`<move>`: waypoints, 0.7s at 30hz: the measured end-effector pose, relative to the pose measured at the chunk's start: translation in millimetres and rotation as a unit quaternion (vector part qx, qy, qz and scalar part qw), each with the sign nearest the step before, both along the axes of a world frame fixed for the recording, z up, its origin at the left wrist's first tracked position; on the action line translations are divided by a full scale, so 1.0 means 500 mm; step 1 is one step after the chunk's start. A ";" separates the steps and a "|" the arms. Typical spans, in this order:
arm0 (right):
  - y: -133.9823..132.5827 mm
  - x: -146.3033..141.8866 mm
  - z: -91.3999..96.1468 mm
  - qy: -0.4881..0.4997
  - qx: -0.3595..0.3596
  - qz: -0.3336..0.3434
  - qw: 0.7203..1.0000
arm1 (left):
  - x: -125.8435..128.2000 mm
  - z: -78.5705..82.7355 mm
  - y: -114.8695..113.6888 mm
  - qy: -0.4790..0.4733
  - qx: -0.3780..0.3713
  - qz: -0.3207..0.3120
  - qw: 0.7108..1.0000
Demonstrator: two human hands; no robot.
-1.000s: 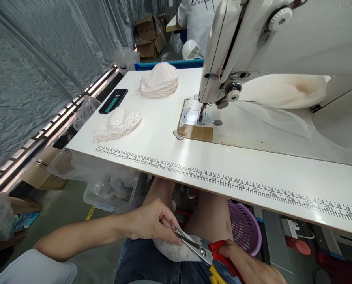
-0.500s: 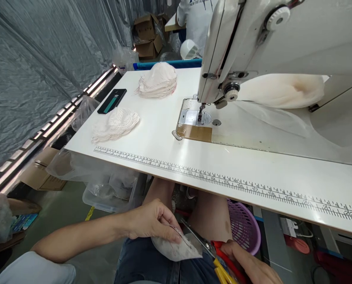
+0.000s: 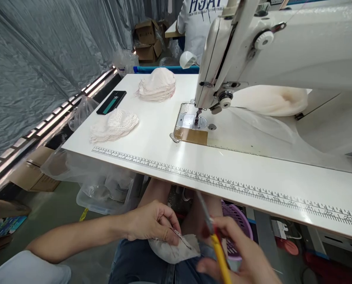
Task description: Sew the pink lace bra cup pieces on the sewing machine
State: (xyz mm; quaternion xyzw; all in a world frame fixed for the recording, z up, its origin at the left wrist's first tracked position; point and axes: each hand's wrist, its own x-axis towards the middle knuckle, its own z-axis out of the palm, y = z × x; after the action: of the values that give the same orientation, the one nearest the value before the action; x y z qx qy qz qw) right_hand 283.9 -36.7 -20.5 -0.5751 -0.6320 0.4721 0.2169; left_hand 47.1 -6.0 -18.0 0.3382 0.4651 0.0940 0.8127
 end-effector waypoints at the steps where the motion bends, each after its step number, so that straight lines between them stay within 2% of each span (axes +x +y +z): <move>1: 0.001 -0.033 0.003 0.019 -0.032 0.012 0.999 | 0.001 -0.001 -0.002 -0.003 0.006 0.000 1.000; 4: 0.007 -0.099 0.012 0.114 -0.111 -0.035 0.987 | -0.002 -0.006 -0.006 -0.018 0.023 0.007 1.000; 8: 0.011 -0.112 0.020 0.187 -0.182 -0.046 0.964 | -0.011 -0.011 -0.008 -0.037 0.014 0.009 0.999; 14: 0.004 -0.105 0.015 0.229 -0.218 -0.064 0.947 | -0.022 -0.017 -0.004 -0.042 0.004 -0.021 0.999; 21: 0.007 -0.099 0.014 0.212 -0.226 -0.053 0.949 | -0.018 -0.011 -0.004 -0.028 -0.004 -0.005 1.000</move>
State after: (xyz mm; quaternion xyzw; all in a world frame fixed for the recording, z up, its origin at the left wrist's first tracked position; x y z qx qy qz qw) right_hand 234.5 -33.4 -13.5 -0.5282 -0.4164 0.7017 0.2349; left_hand 38.4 -7.9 -23.6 0.3347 0.4405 0.0973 0.8273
